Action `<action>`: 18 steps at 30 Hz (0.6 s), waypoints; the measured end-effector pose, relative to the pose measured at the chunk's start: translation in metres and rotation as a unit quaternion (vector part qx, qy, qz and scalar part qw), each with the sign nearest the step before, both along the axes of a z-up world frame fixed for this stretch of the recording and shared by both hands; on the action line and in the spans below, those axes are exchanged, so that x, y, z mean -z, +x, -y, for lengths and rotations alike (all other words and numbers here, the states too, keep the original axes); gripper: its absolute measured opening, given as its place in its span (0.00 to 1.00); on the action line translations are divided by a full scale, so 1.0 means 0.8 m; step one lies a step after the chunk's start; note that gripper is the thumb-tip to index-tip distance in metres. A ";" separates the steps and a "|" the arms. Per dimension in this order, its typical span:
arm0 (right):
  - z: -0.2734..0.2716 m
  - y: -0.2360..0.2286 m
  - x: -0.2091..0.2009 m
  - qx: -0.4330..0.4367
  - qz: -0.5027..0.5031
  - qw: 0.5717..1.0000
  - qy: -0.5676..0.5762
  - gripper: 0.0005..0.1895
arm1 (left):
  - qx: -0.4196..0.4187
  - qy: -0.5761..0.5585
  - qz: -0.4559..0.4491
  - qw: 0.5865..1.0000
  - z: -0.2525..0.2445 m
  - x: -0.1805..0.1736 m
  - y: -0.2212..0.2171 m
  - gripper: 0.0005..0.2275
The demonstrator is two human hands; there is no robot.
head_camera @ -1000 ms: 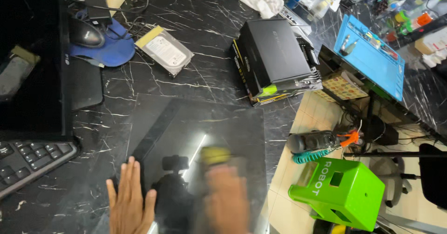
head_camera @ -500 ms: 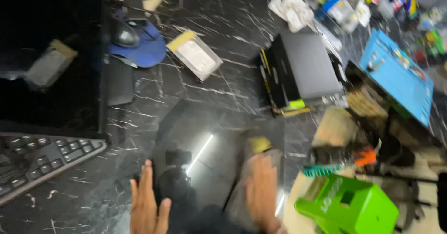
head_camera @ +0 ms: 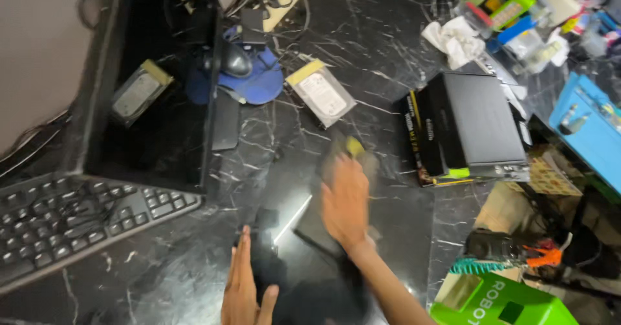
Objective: The person organizes a cluttered workspace by moving a motherboard box and a screwdriver, then coils a white cable and plugs it into a power supply. They then clean the black marble desk surface using a spray bottle and a grey cloth, wiping away dust and debris.
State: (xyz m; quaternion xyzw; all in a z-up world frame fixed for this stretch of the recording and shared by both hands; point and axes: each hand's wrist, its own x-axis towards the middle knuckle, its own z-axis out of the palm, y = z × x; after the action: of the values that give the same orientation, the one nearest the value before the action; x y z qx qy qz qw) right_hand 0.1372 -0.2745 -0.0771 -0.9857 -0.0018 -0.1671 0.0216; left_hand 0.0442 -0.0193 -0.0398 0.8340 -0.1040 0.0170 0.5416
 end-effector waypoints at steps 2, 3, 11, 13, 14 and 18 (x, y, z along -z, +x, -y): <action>-0.101 -0.008 -0.041 -0.063 -0.028 0.991 -0.113 0.35 | -0.046 -0.008 -0.017 0.999 0.001 -0.022 -0.010 0.41; -0.150 -0.008 -0.065 -0.119 -0.052 0.965 -0.227 0.36 | -0.086 -0.020 -0.032 0.996 0.003 -0.033 -0.010 0.38; -0.089 -0.006 -0.006 -0.210 -0.061 0.976 -0.022 0.26 | -0.093 -0.167 -0.017 0.981 -0.016 -0.018 0.002 0.42; -0.100 0.046 -0.012 -0.166 -0.017 0.983 0.082 0.29 | -0.079 -0.188 -0.060 0.977 -0.019 -0.026 -0.012 0.38; -0.121 0.054 -0.007 -0.117 -0.032 0.992 0.027 0.31 | -0.083 -0.193 -0.004 0.978 -0.019 -0.013 -0.006 0.39; -0.233 -0.071 -0.063 -0.151 -0.118 0.963 -0.188 0.38 | -0.123 -0.446 -0.136 0.876 -0.045 0.029 0.007 0.33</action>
State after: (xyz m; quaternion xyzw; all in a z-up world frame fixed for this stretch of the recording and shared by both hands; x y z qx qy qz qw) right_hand 0.0803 -0.0882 -0.0266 -0.9730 -0.1795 -0.0409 -0.1391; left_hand 0.0497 0.0166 -0.0631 0.5038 0.0928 0.0150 0.8587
